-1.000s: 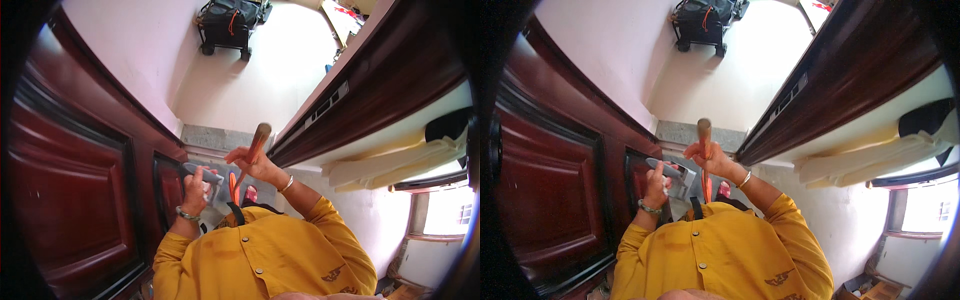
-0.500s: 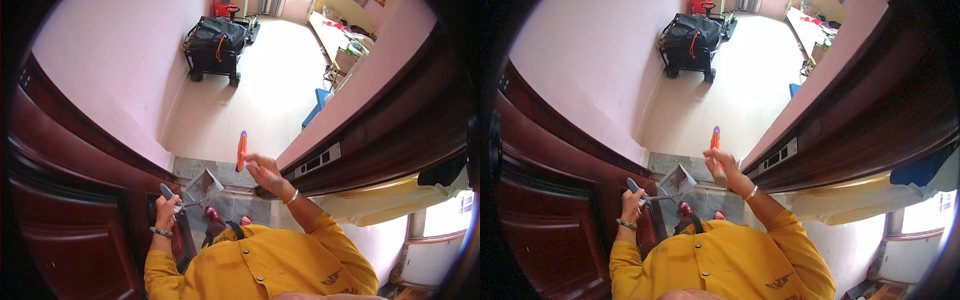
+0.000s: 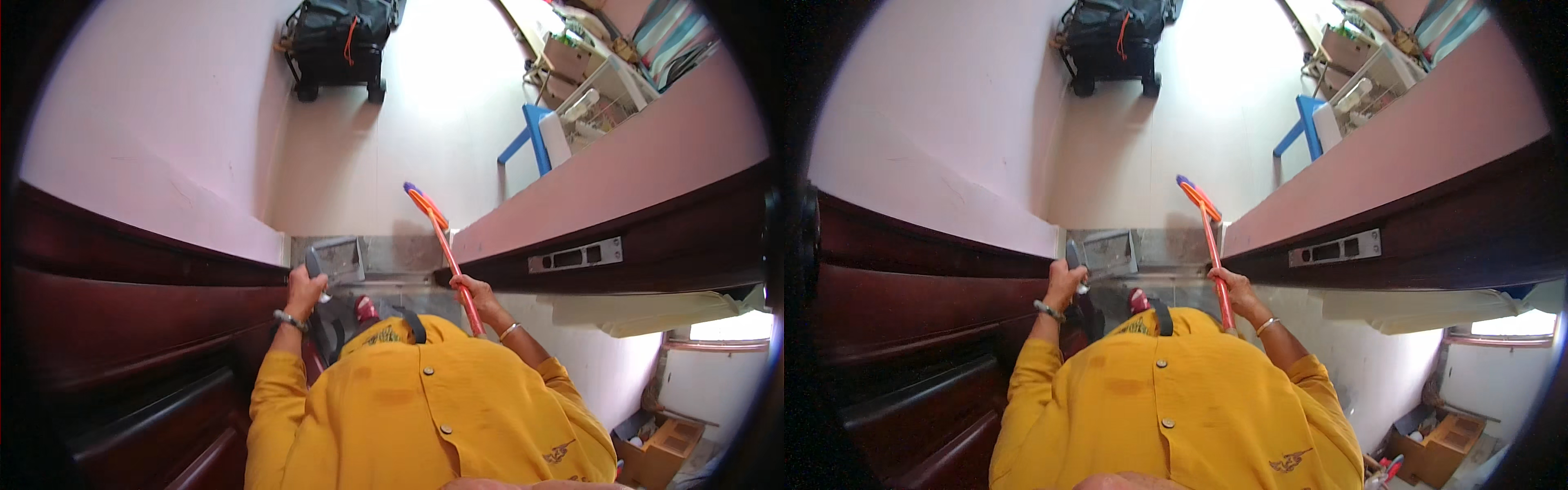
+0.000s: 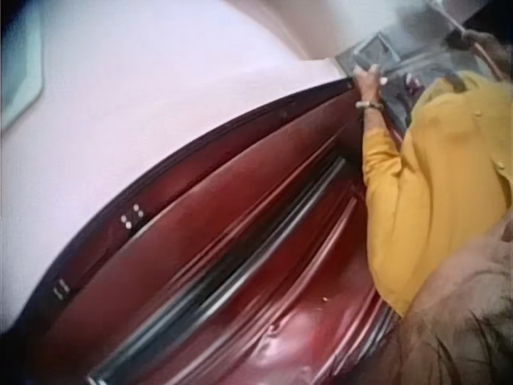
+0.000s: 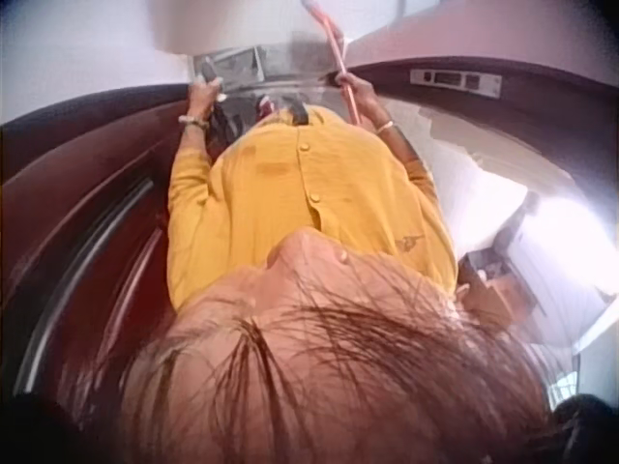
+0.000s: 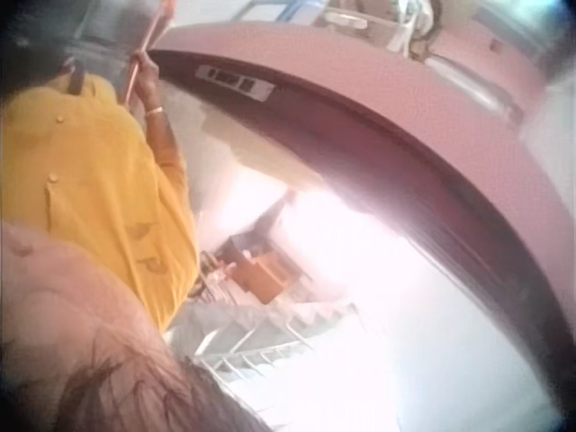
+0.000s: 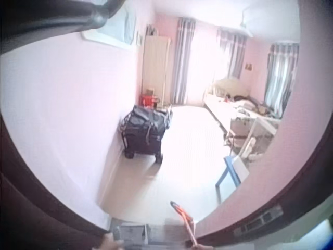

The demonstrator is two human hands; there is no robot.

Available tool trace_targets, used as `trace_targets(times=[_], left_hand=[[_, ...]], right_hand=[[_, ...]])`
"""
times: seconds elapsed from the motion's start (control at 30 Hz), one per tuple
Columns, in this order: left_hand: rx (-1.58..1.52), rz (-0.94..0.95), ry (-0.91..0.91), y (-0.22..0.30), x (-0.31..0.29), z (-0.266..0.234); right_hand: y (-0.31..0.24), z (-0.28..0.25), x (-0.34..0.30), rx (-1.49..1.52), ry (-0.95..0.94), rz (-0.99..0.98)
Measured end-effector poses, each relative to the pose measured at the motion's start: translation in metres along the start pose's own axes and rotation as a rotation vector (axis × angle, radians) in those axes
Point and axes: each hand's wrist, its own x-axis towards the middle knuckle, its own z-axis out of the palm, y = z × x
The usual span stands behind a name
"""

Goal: The person opens a door, dumps trash from a trash bin into a dustpan, and sweeps debris from the floor into the dustpan using a broom.

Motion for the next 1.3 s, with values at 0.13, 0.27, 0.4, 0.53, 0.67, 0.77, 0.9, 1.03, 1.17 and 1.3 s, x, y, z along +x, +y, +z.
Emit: trace_targets(times=[0.13, 0.27, 0.4, 0.53, 0.67, 0.77, 0.9, 1.03, 1.17, 1.3], left_hand=[[0.198, -0.071, -0.023, 0.001, 0.038, -0.001], [0.294, -0.014, -0.100, -0.006, 0.045, -0.004], [0.411, -0.075, -0.187, -0.019, 0.045, -0.002], [0.501, -0.147, -0.238, -0.006, 0.039, -0.003], [0.553, -0.063, -0.229, -0.006, 0.044, 0.004], [0.472, -0.025, -0.242, -0.008, 0.055, 0.009], [0.571, -0.022, -0.219, 0.007, 0.062, 0.018], [0.609, -0.065, -0.246, 0.008, 0.058, 0.025], [0.692, -0.066, -0.231, 0.009, 0.057, 0.027], [0.753, -0.089, -0.270, 0.019, 0.060, 0.021]], right_hand=[[0.022, 0.007, 0.007, 0.271, -0.113, 0.055], [0.033, 0.003, -0.004, 0.636, -0.261, 0.080], [0.044, 0.002, -0.003, 0.993, -0.332, 0.486], [0.013, 0.010, 0.005, 0.851, -0.113, 0.541], [0.086, 0.046, 0.048, 0.352, -0.080, 0.396], [0.039, 0.020, 0.058, 0.290, -0.071, 0.545], [0.033, 0.000, 0.066, 0.602, -0.019, 0.633], [0.012, -0.009, 0.066, 0.563, -0.002, 0.608], [0.028, -0.006, 0.089, 0.644, 0.042, 0.567], [0.042, -0.005, 0.125, 0.732, 0.098, 0.629]])
